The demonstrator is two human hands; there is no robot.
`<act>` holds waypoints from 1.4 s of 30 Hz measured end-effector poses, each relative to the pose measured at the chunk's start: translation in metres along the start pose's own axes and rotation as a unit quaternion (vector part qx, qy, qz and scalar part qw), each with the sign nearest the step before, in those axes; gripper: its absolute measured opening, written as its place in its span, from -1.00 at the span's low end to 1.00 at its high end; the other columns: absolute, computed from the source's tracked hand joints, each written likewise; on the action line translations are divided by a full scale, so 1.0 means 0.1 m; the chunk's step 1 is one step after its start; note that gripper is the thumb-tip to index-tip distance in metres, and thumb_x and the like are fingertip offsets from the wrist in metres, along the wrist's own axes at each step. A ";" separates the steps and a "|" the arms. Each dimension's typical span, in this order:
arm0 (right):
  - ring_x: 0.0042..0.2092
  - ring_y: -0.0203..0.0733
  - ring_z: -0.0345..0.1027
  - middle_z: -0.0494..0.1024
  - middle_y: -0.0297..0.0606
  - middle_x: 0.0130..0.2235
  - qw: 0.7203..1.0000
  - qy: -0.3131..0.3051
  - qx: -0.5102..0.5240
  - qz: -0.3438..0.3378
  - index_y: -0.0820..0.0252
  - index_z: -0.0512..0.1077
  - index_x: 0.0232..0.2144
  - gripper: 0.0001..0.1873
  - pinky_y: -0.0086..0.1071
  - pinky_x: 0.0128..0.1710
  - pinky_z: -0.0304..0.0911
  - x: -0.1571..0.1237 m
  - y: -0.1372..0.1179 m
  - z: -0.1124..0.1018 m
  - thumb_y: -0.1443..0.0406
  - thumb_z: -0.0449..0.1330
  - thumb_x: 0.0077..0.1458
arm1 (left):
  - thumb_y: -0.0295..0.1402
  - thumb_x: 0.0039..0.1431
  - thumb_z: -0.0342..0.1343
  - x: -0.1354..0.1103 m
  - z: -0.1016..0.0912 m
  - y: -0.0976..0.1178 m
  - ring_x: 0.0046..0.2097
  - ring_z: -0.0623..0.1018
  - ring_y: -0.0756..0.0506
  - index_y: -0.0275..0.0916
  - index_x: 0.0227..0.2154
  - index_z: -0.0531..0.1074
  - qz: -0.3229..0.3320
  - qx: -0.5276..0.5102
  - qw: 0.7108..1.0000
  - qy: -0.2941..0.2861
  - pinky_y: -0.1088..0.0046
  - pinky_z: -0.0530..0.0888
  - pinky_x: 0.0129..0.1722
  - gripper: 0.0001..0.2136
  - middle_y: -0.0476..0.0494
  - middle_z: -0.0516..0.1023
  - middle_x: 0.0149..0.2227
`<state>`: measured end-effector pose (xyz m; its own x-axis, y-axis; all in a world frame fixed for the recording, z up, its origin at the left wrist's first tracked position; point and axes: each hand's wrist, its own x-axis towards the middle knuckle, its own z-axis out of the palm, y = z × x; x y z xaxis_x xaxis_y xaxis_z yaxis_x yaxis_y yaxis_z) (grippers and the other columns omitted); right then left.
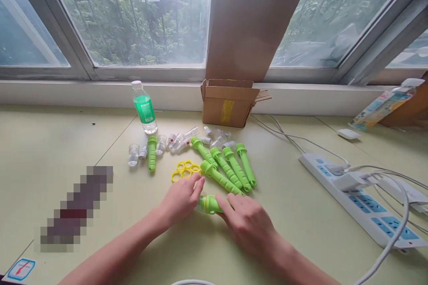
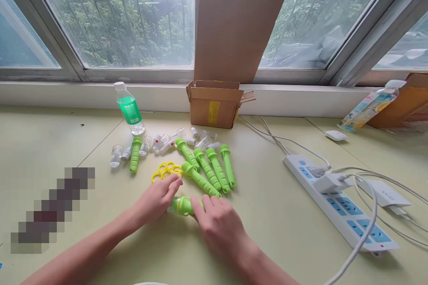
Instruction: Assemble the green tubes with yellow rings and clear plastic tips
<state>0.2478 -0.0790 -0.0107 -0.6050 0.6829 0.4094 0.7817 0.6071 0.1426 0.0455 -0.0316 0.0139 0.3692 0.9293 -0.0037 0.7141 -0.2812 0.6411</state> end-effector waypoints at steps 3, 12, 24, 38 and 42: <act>-0.47 -0.21 0.25 0.42 -0.28 -0.46 0.996 -0.062 0.061 0.037 0.21 0.39 -0.14 -0.78 -0.33 -0.49 -0.12 -0.01 -0.03 -0.04 0.31 0.00 0.23 | -0.25 0.34 -0.36 -0.01 0.06 0.00 -0.52 0.45 -0.04 -0.18 -0.33 0.30 0.047 0.086 0.995 0.028 0.47 0.28 -0.49 -0.67 0.00 0.41 -0.56; -0.43 -0.22 0.35 0.52 -0.35 -0.41 0.955 -0.135 0.240 0.112 0.10 0.36 -0.30 -0.91 -0.38 -0.46 0.05 0.03 -0.01 -0.16 0.31 0.05 0.17 | -0.37 0.30 -0.29 -0.03 0.04 -0.04 -0.64 0.40 -0.04 -0.26 -0.20 0.31 0.234 0.249 0.934 0.103 0.46 0.16 -0.66 -0.74 -0.03 0.44 -0.63; -0.47 -0.22 0.36 0.53 -0.29 -0.43 0.971 -0.006 0.221 0.096 0.15 0.39 -0.18 -0.83 -0.41 -0.50 0.15 0.05 0.02 -0.08 0.30 0.06 0.20 | -0.45 0.12 -0.07 0.02 -0.05 -0.11 -0.54 0.48 -0.05 -0.25 -0.17 0.30 0.413 0.217 0.830 0.305 0.45 0.37 -0.55 -0.80 -0.05 0.46 -0.55; -0.31 0.00 0.39 0.43 0.02 -0.19 0.920 0.089 -0.094 0.370 0.31 0.12 0.19 -0.43 -0.27 -0.45 0.25 -0.07 0.95 0.02 0.40 -0.02 0.10 | -0.41 0.21 -0.05 0.23 -0.04 -0.29 -0.09 0.43 -0.20 -0.24 -0.16 0.31 0.202 0.239 0.922 0.227 0.17 0.43 -0.11 -0.84 -0.29 0.37 -0.07; -0.34 -0.03 0.36 0.41 0.01 -0.24 0.919 0.010 -0.134 0.370 0.22 0.29 0.09 -0.44 -0.30 -0.50 0.19 -0.16 1.07 0.08 0.50 -0.01 0.00 | -0.39 0.21 -0.03 0.21 0.04 -0.30 -0.09 0.41 -0.21 -0.22 -0.20 0.34 0.192 0.253 0.931 0.182 0.15 0.40 -0.09 -0.87 -0.28 0.37 -0.05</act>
<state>0.3403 -0.0220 -0.0091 0.1078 0.8590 0.5004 0.9890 -0.1437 0.0337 0.0346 -0.0043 -0.0086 0.4943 0.7310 0.4705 0.7942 -0.5997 0.0975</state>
